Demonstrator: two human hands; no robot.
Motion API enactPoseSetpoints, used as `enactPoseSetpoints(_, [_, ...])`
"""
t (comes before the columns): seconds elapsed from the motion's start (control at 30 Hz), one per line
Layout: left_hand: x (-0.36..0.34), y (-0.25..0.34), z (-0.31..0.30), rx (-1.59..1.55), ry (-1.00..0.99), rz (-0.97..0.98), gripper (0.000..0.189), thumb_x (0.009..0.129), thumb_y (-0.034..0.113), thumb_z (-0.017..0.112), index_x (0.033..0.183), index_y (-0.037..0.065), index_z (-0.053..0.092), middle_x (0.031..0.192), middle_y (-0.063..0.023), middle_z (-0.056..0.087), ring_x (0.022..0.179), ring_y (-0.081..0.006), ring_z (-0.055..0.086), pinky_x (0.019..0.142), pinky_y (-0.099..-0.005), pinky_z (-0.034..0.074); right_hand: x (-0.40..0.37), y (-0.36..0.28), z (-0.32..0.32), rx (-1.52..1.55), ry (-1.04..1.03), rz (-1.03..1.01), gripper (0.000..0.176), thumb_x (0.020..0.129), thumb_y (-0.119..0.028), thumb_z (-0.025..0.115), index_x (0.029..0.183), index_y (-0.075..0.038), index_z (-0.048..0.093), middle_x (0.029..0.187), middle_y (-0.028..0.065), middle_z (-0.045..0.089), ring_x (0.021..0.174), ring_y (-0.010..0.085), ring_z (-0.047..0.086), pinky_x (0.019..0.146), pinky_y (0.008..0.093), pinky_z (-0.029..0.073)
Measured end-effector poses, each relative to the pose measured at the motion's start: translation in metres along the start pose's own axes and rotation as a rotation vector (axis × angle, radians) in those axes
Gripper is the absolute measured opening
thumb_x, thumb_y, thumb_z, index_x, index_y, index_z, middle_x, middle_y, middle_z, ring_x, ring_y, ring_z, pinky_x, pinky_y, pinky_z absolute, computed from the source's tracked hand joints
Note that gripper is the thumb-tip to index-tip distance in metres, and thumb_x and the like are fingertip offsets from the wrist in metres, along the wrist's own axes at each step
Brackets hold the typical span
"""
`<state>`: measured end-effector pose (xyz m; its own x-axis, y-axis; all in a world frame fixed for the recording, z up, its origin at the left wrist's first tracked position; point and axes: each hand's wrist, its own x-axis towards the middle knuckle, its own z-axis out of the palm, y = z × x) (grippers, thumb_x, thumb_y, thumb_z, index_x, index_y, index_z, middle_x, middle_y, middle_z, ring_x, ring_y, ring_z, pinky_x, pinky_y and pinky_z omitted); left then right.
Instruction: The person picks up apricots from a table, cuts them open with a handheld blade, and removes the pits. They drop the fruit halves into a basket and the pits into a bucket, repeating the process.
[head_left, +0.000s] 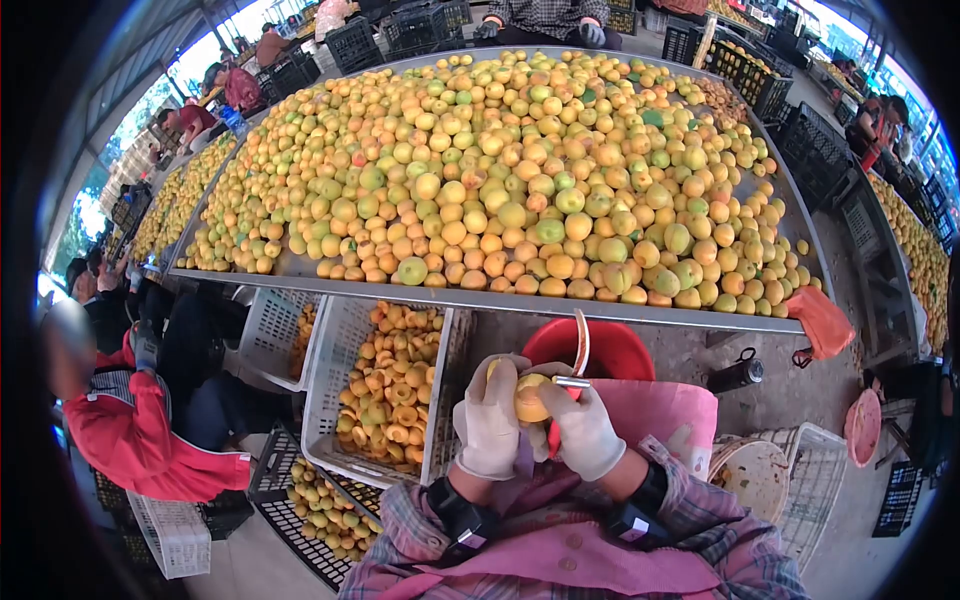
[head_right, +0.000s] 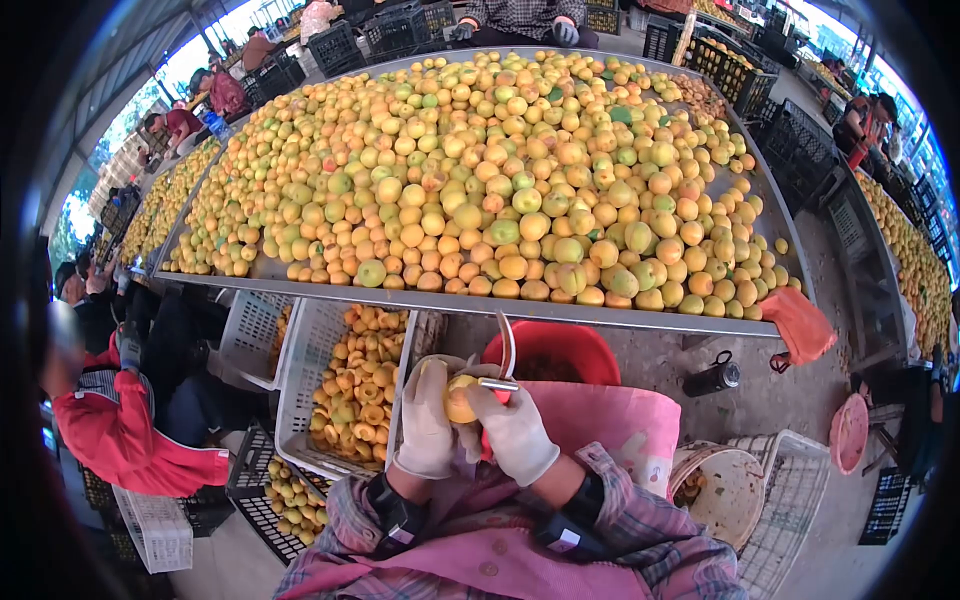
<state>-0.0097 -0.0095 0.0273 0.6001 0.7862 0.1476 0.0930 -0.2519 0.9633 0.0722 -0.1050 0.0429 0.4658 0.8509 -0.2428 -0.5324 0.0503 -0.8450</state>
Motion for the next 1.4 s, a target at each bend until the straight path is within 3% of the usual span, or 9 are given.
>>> enactPoseSetpoints(0.17, [0.010, 0.002, -0.022, 0.046, -0.031, 0.051, 0.027, 0.098, 0.022, 0.043, 0.098, 0.001, 0.059, 0.074, -0.0046, 0.052, 0.062, -0.0134, 0.050, 0.052, -0.0267, 0.039, 0.001, -0.007, -0.007, 0.153, -0.112, 0.126, 0.037, 0.099, -0.029, 0.049, 0.125, -0.003, 0.054, 0.075, 0.0089, 0.064, 0.050, 0.0141, 0.058, 0.042, 0.0240, 0.044])
enactPoseSetpoints(0.27, [0.019, -0.032, -0.061, 0.555, -0.007, 0.270, 0.021, 0.089, 0.013, 0.055, 0.104, -0.002, 0.058, 0.081, -0.0074, 0.055, 0.069, -0.0218, 0.052, 0.059, -0.0333, 0.043, 0.002, -0.006, -0.012, 0.231, -0.101, 0.112, 0.039, 0.100, -0.027, 0.051, 0.131, -0.004, 0.052, 0.078, 0.0082, 0.066, 0.050, 0.0136, 0.059, 0.043, 0.0227, 0.047])
enactPoseSetpoints(0.33, [0.021, -0.142, -0.098, 0.345, 0.183, -0.138, 0.035, 0.085, 0.010, 0.062, 0.118, -0.002, 0.057, 0.099, -0.0130, 0.060, 0.085, -0.0268, 0.058, 0.077, -0.0351, 0.048, 0.001, -0.009, -0.017, 0.237, -0.130, 0.155, 0.041, 0.099, -0.025, 0.054, 0.134, -0.003, 0.049, 0.085, 0.0091, 0.067, 0.054, 0.0137, 0.062, 0.045, 0.0233, 0.049])
enactPoseSetpoints(0.47, [0.021, -0.106, -0.114, 0.809, 0.420, -0.269, 0.047, 0.087, 0.008, 0.062, 0.132, -0.001, 0.051, 0.121, -0.0171, 0.058, 0.105, -0.0279, 0.059, 0.094, -0.0327, 0.046, 0.001, -0.009, -0.018, 0.255, -0.132, 0.188, 0.046, 0.099, -0.025, 0.056, 0.137, -0.003, 0.047, 0.090, 0.0105, 0.066, 0.058, 0.0137, 0.063, 0.047, 0.0237, 0.051])
enactPoseSetpoints(0.53, [0.020, -0.084, -0.102, 0.248, 0.306, -0.036, 0.054, 0.089, 0.009, 0.064, 0.139, 0.000, 0.046, 0.131, -0.0169, 0.055, 0.118, -0.0241, 0.055, 0.099, -0.0310, 0.044, 0.001, -0.010, -0.017, 0.221, -0.140, 0.166, 0.045, 0.099, -0.023, 0.056, 0.138, -0.002, 0.047, 0.092, 0.0103, 0.066, 0.062, 0.0141, 0.065, 0.049, 0.0238, 0.052])
enactPoseSetpoints(0.6, [0.012, -0.024, -0.085, -0.334, -0.125, -0.278, 0.056, 0.088, 0.009, 0.067, 0.140, -0.001, 0.045, 0.133, -0.0145, 0.055, 0.122, -0.0218, 0.053, 0.100, -0.0322, 0.044, 0.002, -0.010, -0.016, 0.177, -0.140, 0.155, 0.044, 0.099, -0.022, 0.056, 0.137, -0.002, 0.047, 0.092, 0.0098, 0.066, 0.064, 0.0143, 0.065, 0.049, 0.0239, 0.052])
enactPoseSetpoints(0.7, [0.005, 0.012, -0.051, -0.630, -0.314, -0.189, 0.058, 0.084, 0.006, 0.071, 0.138, 0.001, 0.049, 0.131, -0.0154, 0.055, 0.121, -0.0230, 0.054, 0.100, -0.0334, 0.044, 0.005, -0.011, -0.021, 0.027, -0.156, 0.157, 0.043, 0.098, -0.020, 0.055, 0.137, -0.001, 0.048, 0.092, 0.0090, 0.066, 0.066, 0.0147, 0.066, 0.050, 0.0244, 0.053])
enactPoseSetpoints(0.77, [0.011, 0.018, -0.043, 0.121, -0.406, 0.150, 0.052, 0.082, 0.003, 0.071, 0.132, 0.004, 0.056, 0.127, -0.0153, 0.058, 0.118, -0.0225, 0.057, 0.099, -0.0328, 0.045, 0.002, -0.012, -0.023, -0.079, -0.158, 0.174, 0.043, 0.098, -0.018, 0.055, 0.137, -0.001, 0.048, 0.093, 0.0086, 0.066, 0.068, 0.0149, 0.067, 0.051, 0.0248, 0.053])
enactPoseSetpoints(1.4, [0.004, 0.010, -0.021, -0.078, -0.313, 0.114, 0.022, 0.084, -0.001, 0.068, 0.105, 0.000, 0.062, 0.099, -0.0096, 0.068, 0.091, -0.0163, 0.064, 0.087, -0.0308, 0.050, -0.007, -0.016, -0.014, 0.043, 0.047, 0.097, 0.038, 0.098, -0.011, 0.051, 0.134, -0.001, 0.053, 0.104, 0.0131, 0.067, 0.076, 0.0203, 0.070, 0.065, 0.0326, 0.061])
